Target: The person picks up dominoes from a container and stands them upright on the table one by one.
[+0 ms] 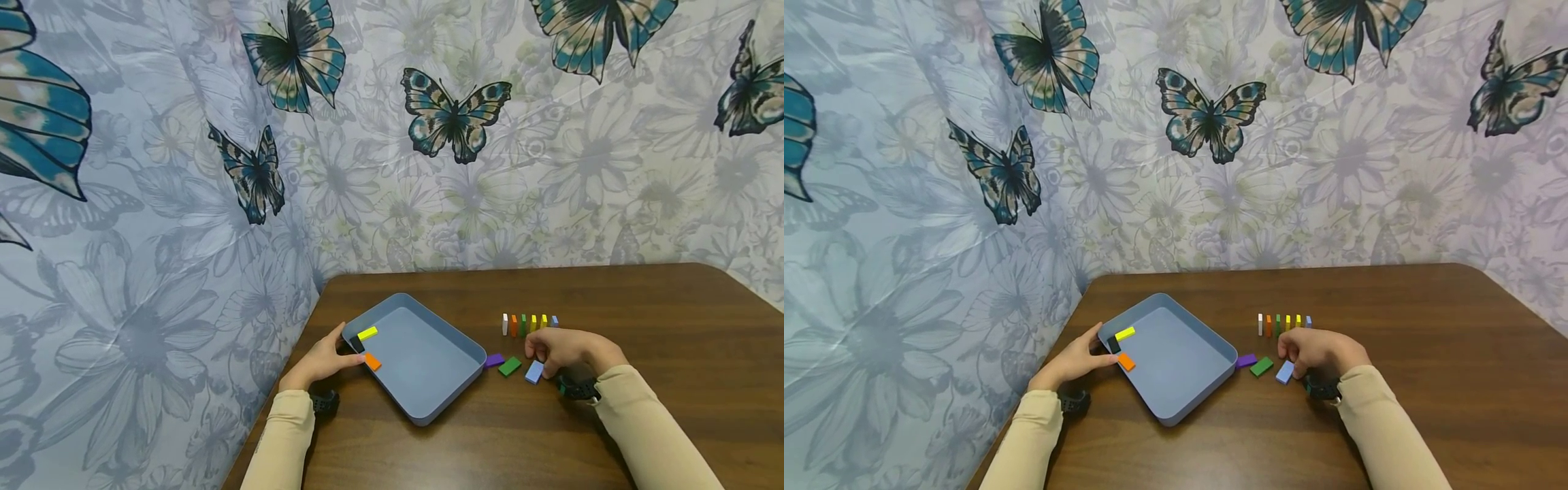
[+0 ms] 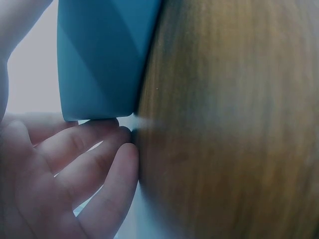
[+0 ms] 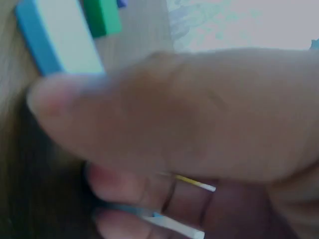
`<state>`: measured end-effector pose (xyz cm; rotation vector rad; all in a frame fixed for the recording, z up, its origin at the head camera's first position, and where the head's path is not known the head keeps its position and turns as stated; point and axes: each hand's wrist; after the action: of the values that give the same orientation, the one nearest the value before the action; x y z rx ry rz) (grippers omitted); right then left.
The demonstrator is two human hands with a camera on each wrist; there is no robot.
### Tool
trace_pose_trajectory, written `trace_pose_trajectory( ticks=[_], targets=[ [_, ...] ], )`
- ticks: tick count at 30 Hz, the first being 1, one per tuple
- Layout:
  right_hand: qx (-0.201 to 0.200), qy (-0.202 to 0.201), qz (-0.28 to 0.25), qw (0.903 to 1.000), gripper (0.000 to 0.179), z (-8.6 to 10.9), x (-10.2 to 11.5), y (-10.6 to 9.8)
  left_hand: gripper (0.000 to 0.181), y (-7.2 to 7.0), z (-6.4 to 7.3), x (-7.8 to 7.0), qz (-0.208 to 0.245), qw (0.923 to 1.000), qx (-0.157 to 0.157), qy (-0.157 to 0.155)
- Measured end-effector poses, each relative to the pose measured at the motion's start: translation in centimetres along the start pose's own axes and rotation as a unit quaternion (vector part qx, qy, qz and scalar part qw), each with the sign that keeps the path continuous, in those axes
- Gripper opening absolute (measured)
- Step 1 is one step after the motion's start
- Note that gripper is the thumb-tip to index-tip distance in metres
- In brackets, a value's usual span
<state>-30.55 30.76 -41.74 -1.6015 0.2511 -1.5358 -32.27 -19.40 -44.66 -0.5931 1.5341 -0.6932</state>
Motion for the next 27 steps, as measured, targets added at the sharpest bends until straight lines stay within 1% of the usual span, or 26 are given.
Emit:
trace_pose_trajectory(
  ticks=[4,7,11,14,16,19,22,27],
  targets=[
    [0.013,-0.014,-0.009,0.9998,0.023,-0.2,-0.6,0.0,0.111,0.1,0.1,0.1,-0.002,1.0,0.002,0.001],
    [0.012,-0.024,-0.012,0.9996,0.02,-0.2,-0.8,-0.2,0.111,0.1,0.2,0.2,0.003,1.0,0.004,-0.003],
    [-0.003,-0.018,-0.026,0.9995,0.019,0.1,-0.8,-0.6,0.111,0.0,0.1,0.2,0.007,1.0,0.003,-0.003],
    [-0.018,-0.013,-0.036,0.9991,0.014,0.2,-0.6,-1.0,0.112,0.0,0.0,0.3,0.001,1.0,0.004,0.0],
    [-0.027,-0.023,-0.039,0.9986,0.011,0.2,-0.5,-1.2,0.112,0.0,0.0,0.3,0.0,1.0,0.005,0.001],
    [-0.044,-0.039,-0.041,0.9974,0.013,0.2,-0.4,-1.4,0.112,0.0,-0.1,0.2,0.002,1.0,0.007,0.001],
    [-0.051,-0.049,-0.049,0.9963,0.014,0.1,-0.3,-1.4,0.112,-0.1,-0.1,0.1,0.005,1.0,0.006,0.0],
    [-0.042,-0.058,-0.07,0.9949,0.016,-0.2,-0.5,-0.8,0.112,-0.1,0.1,0.0,0.001,1.0,0.005,-0.003]
  ],
)
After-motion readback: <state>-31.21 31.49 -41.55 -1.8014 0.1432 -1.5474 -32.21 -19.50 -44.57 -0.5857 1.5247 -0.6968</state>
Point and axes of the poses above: each hand's wrist, its own z-axis away from the middle knuckle, its own y-axis out of the palm, x = y × z, and after that the axes turned 13 degrees about -x, right-handed
